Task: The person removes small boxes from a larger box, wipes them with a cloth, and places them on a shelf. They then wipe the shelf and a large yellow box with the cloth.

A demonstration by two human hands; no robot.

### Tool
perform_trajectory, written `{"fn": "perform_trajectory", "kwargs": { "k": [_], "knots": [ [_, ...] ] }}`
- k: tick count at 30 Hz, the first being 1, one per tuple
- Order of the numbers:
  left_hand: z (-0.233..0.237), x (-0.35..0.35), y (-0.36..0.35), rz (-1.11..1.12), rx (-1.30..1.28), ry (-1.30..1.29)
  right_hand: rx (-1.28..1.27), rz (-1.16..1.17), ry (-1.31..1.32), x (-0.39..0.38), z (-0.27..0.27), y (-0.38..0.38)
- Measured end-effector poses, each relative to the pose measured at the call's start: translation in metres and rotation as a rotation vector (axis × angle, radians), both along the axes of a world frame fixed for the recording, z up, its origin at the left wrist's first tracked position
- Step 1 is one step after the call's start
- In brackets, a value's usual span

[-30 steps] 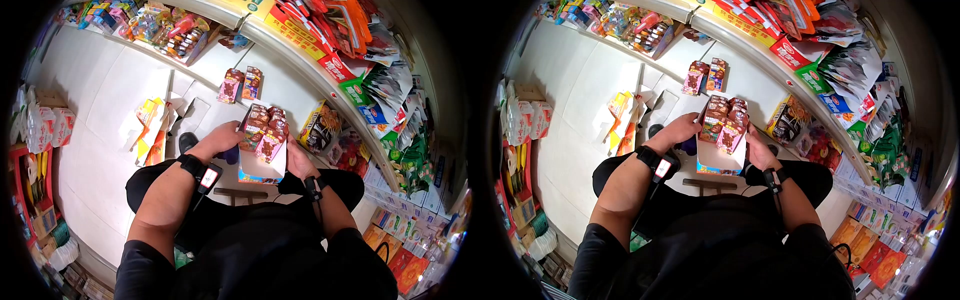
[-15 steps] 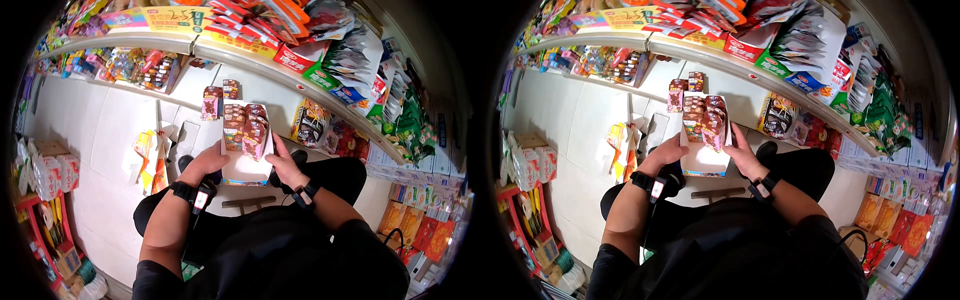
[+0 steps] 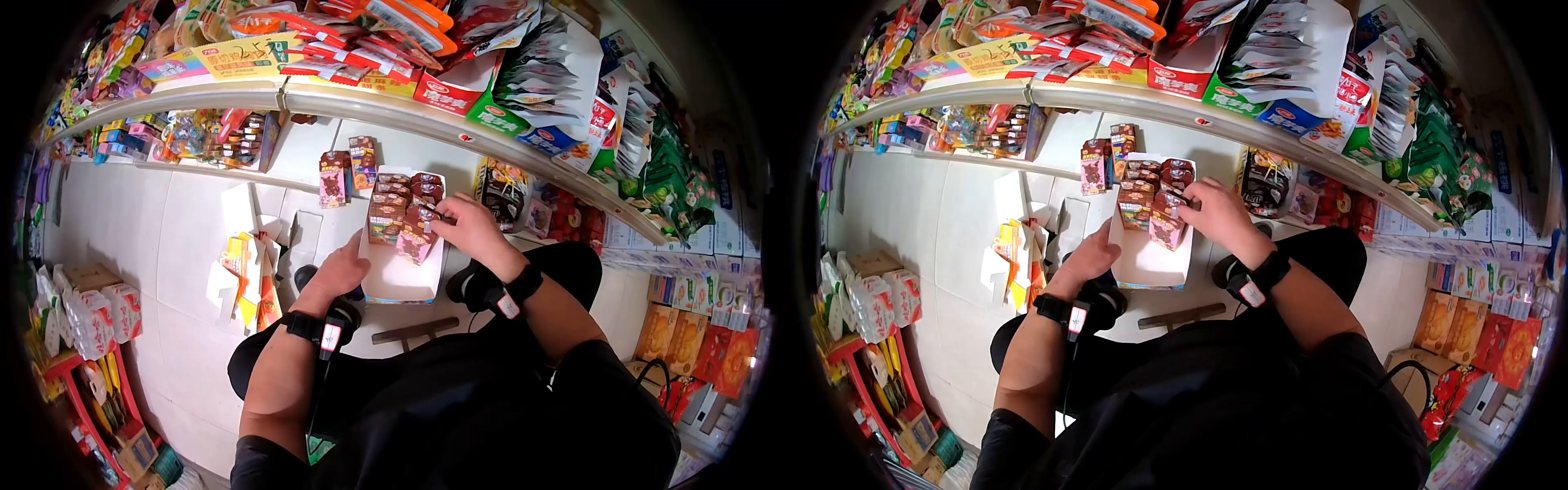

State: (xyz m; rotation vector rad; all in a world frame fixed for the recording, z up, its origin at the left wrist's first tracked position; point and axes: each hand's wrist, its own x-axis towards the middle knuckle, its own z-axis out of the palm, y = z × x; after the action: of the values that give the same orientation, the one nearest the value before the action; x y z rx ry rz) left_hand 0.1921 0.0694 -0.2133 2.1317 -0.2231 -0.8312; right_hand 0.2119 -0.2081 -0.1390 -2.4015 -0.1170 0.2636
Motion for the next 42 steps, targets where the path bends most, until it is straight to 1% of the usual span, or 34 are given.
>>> {"fn": "perform_trajectory", "kwargs": {
  "k": [1, 2, 3, 5, 6, 9, 10, 13, 15, 17, 21, 23, 24, 26, 27, 28, 29, 30, 31, 32, 33, 35, 37, 38, 39, 40, 41, 42],
  "knots": [
    [0.001, 0.000, 0.000, -0.013, 0.053, -0.030, 0.000, 0.050, -0.045, -0.003, 0.000, 0.001],
    [0.000, -0.001, 0.000, -0.011, 0.054, -0.029, 0.001, 0.099, -0.090, -0.006, 0.000, 0.002],
    [0.000, -0.001, 0.000, -0.011, 0.076, -0.033, 0.001, 0.100, -0.090, -0.008, 0.001, 0.003],
    [-0.003, -0.001, 0.001, -0.012, 0.098, -0.037, -0.032, 0.172, -0.114, -0.011, 0.005, 0.003],
    [-0.006, 0.000, 0.002, -0.018, 0.088, -0.040, -0.032, 0.174, -0.195, -0.011, 0.006, 0.003],
    [-0.003, 0.000, 0.001, -0.018, 0.043, -0.050, -0.009, 0.167, -0.176, 0.000, 0.007, -0.006],
    [0.000, 0.000, 0.000, -0.014, 0.008, -0.059, -0.044, 0.174, -0.210, 0.003, 0.010, -0.008],
    [0.003, -0.001, 0.000, -0.017, 0.011, -0.058, -0.042, 0.157, -0.235, 0.012, 0.009, -0.016],
    [0.003, 0.000, 0.000, -0.006, -0.011, -0.049, -0.027, 0.159, -0.197, 0.016, 0.008, -0.019],
    [0.005, 0.001, 0.000, 0.004, -0.033, -0.042, -0.042, 0.168, -0.105, 0.018, 0.005, -0.019],
    [0.008, 0.001, 0.000, -0.016, -0.003, 0.011, -0.033, 0.138, -0.087, 0.012, 0.015, -0.006],
    [0.008, 0.000, -0.001, -0.008, 0.005, 0.022, -0.036, 0.056, -0.330, 0.008, 0.025, 0.004],
    [0.008, 0.000, -0.001, -0.006, 0.034, 0.040, -0.035, 0.061, -0.327, 0.004, 0.024, 0.007],
    [0.002, 0.000, -0.001, -0.003, 0.059, 0.056, 0.015, 0.327, -0.236, -0.002, 0.020, 0.010],
    [-0.006, 0.000, 0.001, -0.006, 0.013, 0.057, 0.013, 0.333, -0.237, 0.001, 0.015, 0.010],
    [-0.013, -0.001, 0.003, -0.004, -0.032, 0.057, -0.009, 0.394, -0.180, 0.004, 0.007, 0.012],
    [-0.010, -0.002, 0.004, 0.012, -0.032, 0.060, -0.028, 0.461, -0.119, 0.007, 0.000, 0.016],
    [-0.007, -0.002, 0.001, -0.014, 0.064, 0.105, -0.017, 0.417, -0.165, 0.018, -0.006, 0.021],
    [-0.005, -0.002, -0.001, -0.039, 0.161, 0.152, -0.005, 0.302, -0.010, 0.030, -0.010, 0.026],
    [-0.007, -0.003, -0.001, -0.089, 0.233, 0.184, 0.059, 0.250, 0.006, 0.045, -0.026, 0.028],
    [0.002, -0.003, -0.001, -0.068, 0.235, 0.191, 0.123, 0.197, 0.022, 0.061, -0.049, 0.029],
    [0.026, -0.002, 0.002, -0.204, 0.252, 0.165, 0.032, 0.183, 0.094, 0.096, -0.081, 0.037],
    [0.004, -0.009, 0.005, -0.216, 0.305, 0.159, 0.035, 0.210, 0.125, 0.124, -0.116, 0.048],
    [-0.012, -0.013, 0.006, -0.173, 0.335, 0.207, -0.046, 0.183, 0.027, 0.135, -0.135, 0.057],
    [-0.012, -0.013, 0.007, -0.130, 0.361, 0.259, -0.126, 0.155, -0.069, 0.144, -0.141, 0.068],
    [-0.012, -0.013, 0.009, -0.155, 0.369, 0.262, -0.098, 0.124, 0.116, 0.158, -0.145, 0.075],
    [-0.016, -0.013, 0.009, -0.141, 0.368, 0.273, -0.096, 0.139, 0.123, 0.166, -0.145, 0.084],
    [-0.020, -0.015, 0.010, -0.143, 0.356, 0.272, -0.108, 0.055, 0.179, 0.172, -0.145, 0.093]
  ]
}}
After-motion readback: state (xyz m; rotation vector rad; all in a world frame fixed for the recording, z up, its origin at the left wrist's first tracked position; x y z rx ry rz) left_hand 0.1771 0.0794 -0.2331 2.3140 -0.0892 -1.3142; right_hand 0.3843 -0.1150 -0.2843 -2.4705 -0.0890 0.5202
